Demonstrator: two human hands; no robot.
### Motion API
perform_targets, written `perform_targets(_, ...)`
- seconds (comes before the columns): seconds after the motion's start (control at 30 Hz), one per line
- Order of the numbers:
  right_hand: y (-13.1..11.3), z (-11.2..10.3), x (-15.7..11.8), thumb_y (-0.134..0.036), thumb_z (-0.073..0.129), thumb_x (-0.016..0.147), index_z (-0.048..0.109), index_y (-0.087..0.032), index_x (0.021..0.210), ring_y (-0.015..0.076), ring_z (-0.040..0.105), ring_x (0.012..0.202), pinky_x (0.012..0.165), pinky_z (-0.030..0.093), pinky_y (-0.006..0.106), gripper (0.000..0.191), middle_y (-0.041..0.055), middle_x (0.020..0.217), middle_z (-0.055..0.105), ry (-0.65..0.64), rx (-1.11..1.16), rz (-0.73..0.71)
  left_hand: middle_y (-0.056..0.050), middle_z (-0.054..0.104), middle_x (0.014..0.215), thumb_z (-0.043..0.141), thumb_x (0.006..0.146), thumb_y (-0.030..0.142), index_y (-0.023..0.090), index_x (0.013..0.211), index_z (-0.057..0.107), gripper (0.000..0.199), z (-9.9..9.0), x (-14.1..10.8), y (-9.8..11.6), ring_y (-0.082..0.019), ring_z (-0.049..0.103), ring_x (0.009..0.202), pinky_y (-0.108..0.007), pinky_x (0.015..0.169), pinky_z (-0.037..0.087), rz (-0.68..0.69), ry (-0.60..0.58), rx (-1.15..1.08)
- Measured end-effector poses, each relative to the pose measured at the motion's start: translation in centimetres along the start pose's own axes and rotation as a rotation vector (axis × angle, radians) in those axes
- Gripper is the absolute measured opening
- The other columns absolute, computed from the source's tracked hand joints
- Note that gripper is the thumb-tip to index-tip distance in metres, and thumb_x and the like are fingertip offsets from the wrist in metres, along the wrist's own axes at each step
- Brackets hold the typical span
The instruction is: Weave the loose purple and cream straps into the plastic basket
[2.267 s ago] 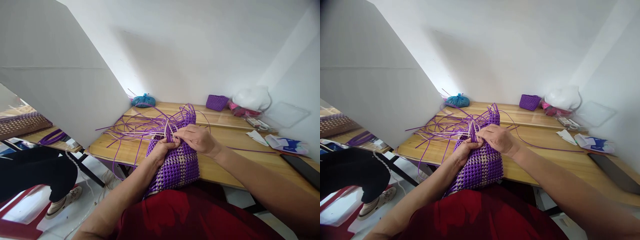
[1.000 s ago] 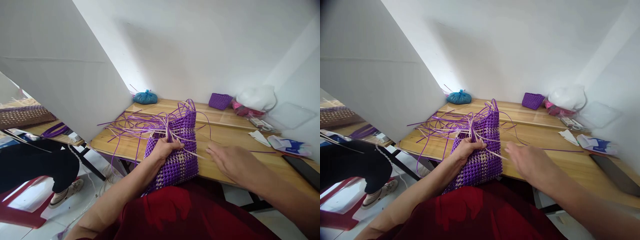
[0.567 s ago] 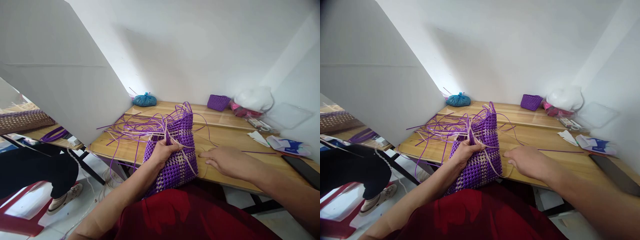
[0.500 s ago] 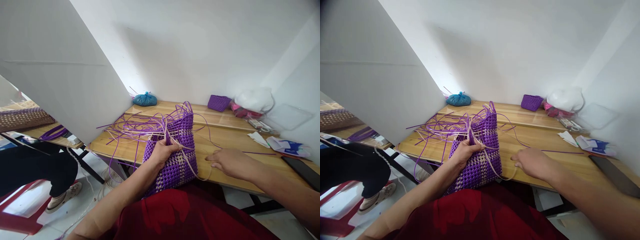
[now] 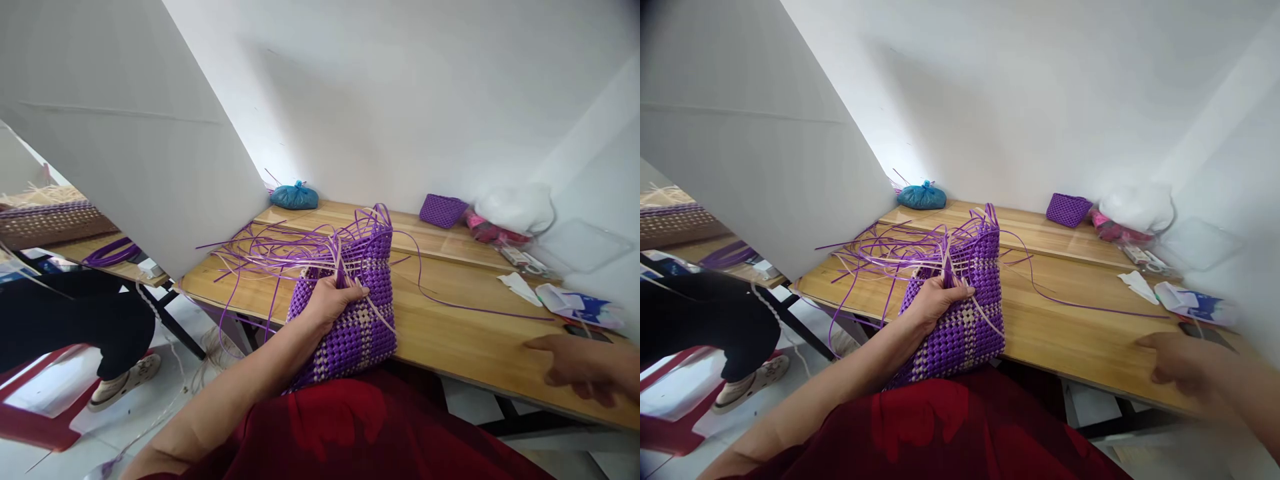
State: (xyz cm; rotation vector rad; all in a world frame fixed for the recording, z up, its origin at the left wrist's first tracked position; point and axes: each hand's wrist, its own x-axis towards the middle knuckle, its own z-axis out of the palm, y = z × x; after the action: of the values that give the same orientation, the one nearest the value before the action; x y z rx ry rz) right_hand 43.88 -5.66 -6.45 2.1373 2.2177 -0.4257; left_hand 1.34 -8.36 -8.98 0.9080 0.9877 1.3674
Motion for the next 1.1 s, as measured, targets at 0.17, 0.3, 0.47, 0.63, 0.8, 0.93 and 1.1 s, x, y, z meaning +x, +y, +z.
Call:
perform_targets(0.17,-14.1,-2.1,-2.0,-0.034,0.052,0.091,0.059,-0.029,0.134,0.0216,0.066,0.064,0.065,0.052,0.038,0.043,0.0057,0.075,0.07,-0.045,-0.059,-0.555,0.0,0.064,0.065,0.087,0.053,0.03,0.015,0.062,0.065,0.028,-0.1,0.0,-0.2,-0.012,0.056,0.061,-0.029,0.068,0.044,-0.002,-0.011,-0.003)
perform_targets(0.3,-25.2,-2.7,-1.5,-0.014,0.045,0.094,0.069,-0.025,0.114,0.019,0.059,0.094,0.082,0.046,0.033,0.033,0.0072,0.105,0.068,0.35,-0.184,-1.173,-0.001,0.066,0.066,0.089,0.049,0.03,0.014,0.066,0.069,0.031,-0.1,-0.2,0.0,-0.013,0.057,0.062,-0.029,0.07,0.045,0.011,-0.028,-0.013)
perform_targets(0.47,-29.9,-3.0,2.2,-0.011,0.052,0.091,0.069,-0.015,0.091,0.0186,0.05,0.084,0.075,0.041,0.031,0.018,0.0079,0.089,0.064,0.425,-0.466,-1.448,-0.003,0.07,0.073,0.091,0.047,0.028,0.013,0.072,0.072,0.034,-0.2,-0.4,0.2,-0.014,0.059,0.067,-0.03,0.073,0.046,0.029,-0.061,-0.072)
perform_targets(0.63,-28.0,-4.6,3.4,-0.011,0.051,0.091,0.063,-0.015,0.072,0.0185,0.047,0.083,0.07,0.038,0.029,0.023,0.0077,0.085,0.06,0.555,-0.503,-1.393,-0.002,0.067,0.068,0.09,0.051,0.029,0.014,0.068,0.07,0.031,-0.4,-0.4,-0.1,-0.012,0.057,0.064,-0.029,0.071,0.045,0.006,-0.086,-0.047)
perform_targets(0.8,-26.1,-4.6,2.1,-0.009,0.047,0.092,0.063,-0.016,0.074,0.0204,0.047,0.092,0.078,0.04,0.032,0.024,0.0086,0.09,0.062,0.604,-0.509,-1.369,-0.002,0.066,0.07,0.089,0.054,0.031,0.014,0.07,0.071,0.03,-0.4,-0.3,-0.3,-0.011,0.056,0.064,-0.027,0.071,0.044,0.015,-0.061,-0.055)
perform_targets(0.93,-26.5,-3.9,-0.4,-0.011,0.051,0.091,0.064,-0.017,0.079,0.024,0.046,0.099,0.081,0.038,0.036,0.018,0.0079,0.089,0.064,0.592,-0.552,-1.392,-0.002,0.066,0.065,0.09,0.05,0.032,0.013,0.069,0.072,0.032,-0.4,-0.2,-0.3,-0.012,0.056,0.062,-0.028,0.069,0.044,0.019,-0.071,-0.064)
perform_targets(1.1,-29.2,-3.4,-1.4,-0.013,0.055,0.089,0.064,-0.018,0.077,0.0193,0.049,0.08,0.073,0.034,0.032,0.016,0.0045,0.076,0.062,0.303,-0.469,-1.252,-0.002,0.069,0.068,0.091,0.047,0.027,0.013,0.071,0.073,0.033,-0.5,-0.4,-0.4,-0.013,0.058,0.063,-0.029,0.07,0.046,0.063,-0.123,-0.085)
